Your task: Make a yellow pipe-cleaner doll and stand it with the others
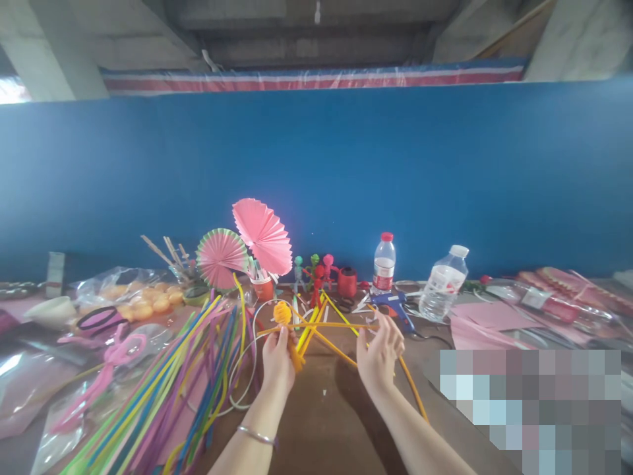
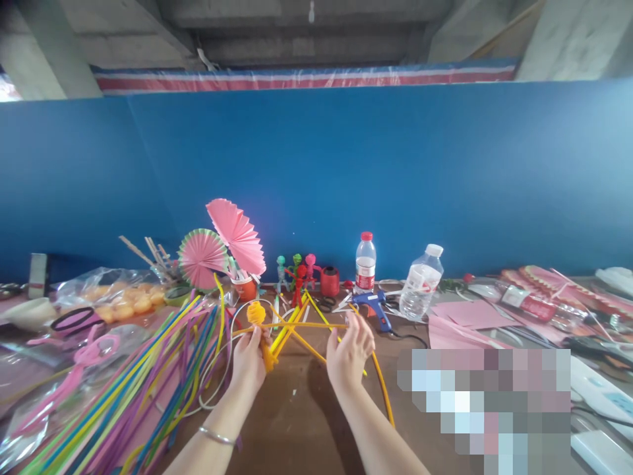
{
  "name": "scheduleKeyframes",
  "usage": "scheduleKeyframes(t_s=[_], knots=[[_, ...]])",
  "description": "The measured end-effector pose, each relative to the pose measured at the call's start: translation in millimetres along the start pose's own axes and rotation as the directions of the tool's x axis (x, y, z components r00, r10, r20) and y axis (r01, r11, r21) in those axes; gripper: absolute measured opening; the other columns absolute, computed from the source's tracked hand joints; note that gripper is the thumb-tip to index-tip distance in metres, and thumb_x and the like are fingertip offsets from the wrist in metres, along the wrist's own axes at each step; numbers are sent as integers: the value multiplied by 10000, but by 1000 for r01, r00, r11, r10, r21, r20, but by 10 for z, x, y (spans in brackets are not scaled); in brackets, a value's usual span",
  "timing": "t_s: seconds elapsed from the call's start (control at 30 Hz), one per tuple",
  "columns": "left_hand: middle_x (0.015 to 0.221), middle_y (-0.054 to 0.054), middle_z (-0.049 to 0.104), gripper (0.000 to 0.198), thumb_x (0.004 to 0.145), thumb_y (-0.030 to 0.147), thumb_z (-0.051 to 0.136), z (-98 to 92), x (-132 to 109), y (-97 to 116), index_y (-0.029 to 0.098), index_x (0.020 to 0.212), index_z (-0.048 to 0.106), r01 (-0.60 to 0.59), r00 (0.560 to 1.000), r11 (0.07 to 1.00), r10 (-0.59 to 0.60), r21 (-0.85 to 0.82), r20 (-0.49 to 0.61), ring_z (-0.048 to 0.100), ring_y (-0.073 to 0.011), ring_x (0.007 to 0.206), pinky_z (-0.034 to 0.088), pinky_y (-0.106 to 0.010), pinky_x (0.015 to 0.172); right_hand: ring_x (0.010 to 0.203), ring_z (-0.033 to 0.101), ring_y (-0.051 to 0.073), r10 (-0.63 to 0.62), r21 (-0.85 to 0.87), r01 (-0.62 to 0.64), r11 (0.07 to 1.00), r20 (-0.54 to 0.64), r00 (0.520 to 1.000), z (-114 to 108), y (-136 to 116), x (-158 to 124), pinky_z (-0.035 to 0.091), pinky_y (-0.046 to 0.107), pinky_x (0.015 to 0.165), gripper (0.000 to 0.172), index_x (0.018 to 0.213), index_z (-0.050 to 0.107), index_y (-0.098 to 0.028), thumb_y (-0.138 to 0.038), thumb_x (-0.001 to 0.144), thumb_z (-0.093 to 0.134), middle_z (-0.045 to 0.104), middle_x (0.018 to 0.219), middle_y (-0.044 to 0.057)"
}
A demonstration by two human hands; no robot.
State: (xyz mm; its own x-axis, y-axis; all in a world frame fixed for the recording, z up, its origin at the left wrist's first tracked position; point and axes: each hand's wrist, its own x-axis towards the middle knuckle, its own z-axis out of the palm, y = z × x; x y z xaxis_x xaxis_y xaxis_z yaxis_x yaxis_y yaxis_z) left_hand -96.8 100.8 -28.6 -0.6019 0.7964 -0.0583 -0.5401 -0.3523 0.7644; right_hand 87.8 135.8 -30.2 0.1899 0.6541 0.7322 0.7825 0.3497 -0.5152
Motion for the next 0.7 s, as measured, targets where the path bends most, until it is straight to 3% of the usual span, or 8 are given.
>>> scheduleKeyframes(t_s=[0.1, 0.17, 0.23, 0.3, 0.37, 0.5, 0.7], knots=[[624, 31, 559, 220, 609, 227, 716, -21, 28, 48, 148, 711, 538, 99, 993, 984, -87, -148, 81, 527, -57, 541, 436, -171, 518, 1034, 440, 279, 41, 12, -41, 999, 18, 999, 66, 191, 167, 329, 429, 839, 321, 1087, 495, -109, -184, 789, 402, 537, 1069, 173], [622, 32, 555, 202, 615, 204, 710, -30, 28, 58, 148, 716, 544, 155, 981, 969, -128, -190, 145, 524, -54, 535, 443, -173, 517, 878, 524, 235, -11, 18, 7, 1000, 217, 976, 138, 269, 332, 372, 368, 789, 250, 916, 588, -157, -138, 777, 382, 608, 921, 108], [612, 30, 556, 176, 639, 214, 694, -37, 20, 48, 145, 718, 552, 173, 974, 969, -143, -176, 173, 526, -57, 529, 443, -178, 515, 860, 551, 197, -123, 41, 118, 992, 462, 879, 244, 262, 505, 391, 305, 776, 283, 898, 617, -172, -108, 781, 368, 631, 897, 79], [618, 22, 570, 170, 653, 233, 685, -42, 7, 30, 142, 731, 563, 176, 973, 975, -151, -139, 174, 540, -65, 541, 444, -183, 525, 997, 517, 191, -134, -56, 207, 977, 595, 792, 376, 183, 654, 362, 288, 848, 328, 1005, 601, -158, -80, 781, 376, 618, 1009, 94], [637, 15, 586, 181, 646, 235, 691, -44, -7, 14, 140, 745, 572, 162, 978, 980, -144, -115, 152, 556, -71, 569, 446, -184, 549, 995, 531, 199, -113, -94, 231, 968, 660, 742, 512, 79, 759, 371, 292, 840, 303, 997, 615, -150, -94, 784, 406, 628, 1000, 111], [617, 19, 578, 197, 639, 279, 692, -33, -35, -4, 140, 707, 570, 102, 985, 994, -96, -38, 144, 543, -71, 541, 424, -183, 527, 820, 615, 243, 4, -193, 216, 957, 754, 657, 733, -55, 846, 434, 313, 680, 183, 822, 667, -130, -144, 750, 499, 664, 844, 147], [604, 16, 554, 221, 660, 319, 669, -19, -56, -33, 129, 664, 557, 0, 980, 991, -27, 131, 199, 512, -63, 542, 400, -171, 533, 806, 634, 291, 159, -323, 174, 930, 782, 602, 893, -71, 877, 448, 338, 628, 217, 872, 664, -92, -89, 710, 519, 658, 862, 196]])
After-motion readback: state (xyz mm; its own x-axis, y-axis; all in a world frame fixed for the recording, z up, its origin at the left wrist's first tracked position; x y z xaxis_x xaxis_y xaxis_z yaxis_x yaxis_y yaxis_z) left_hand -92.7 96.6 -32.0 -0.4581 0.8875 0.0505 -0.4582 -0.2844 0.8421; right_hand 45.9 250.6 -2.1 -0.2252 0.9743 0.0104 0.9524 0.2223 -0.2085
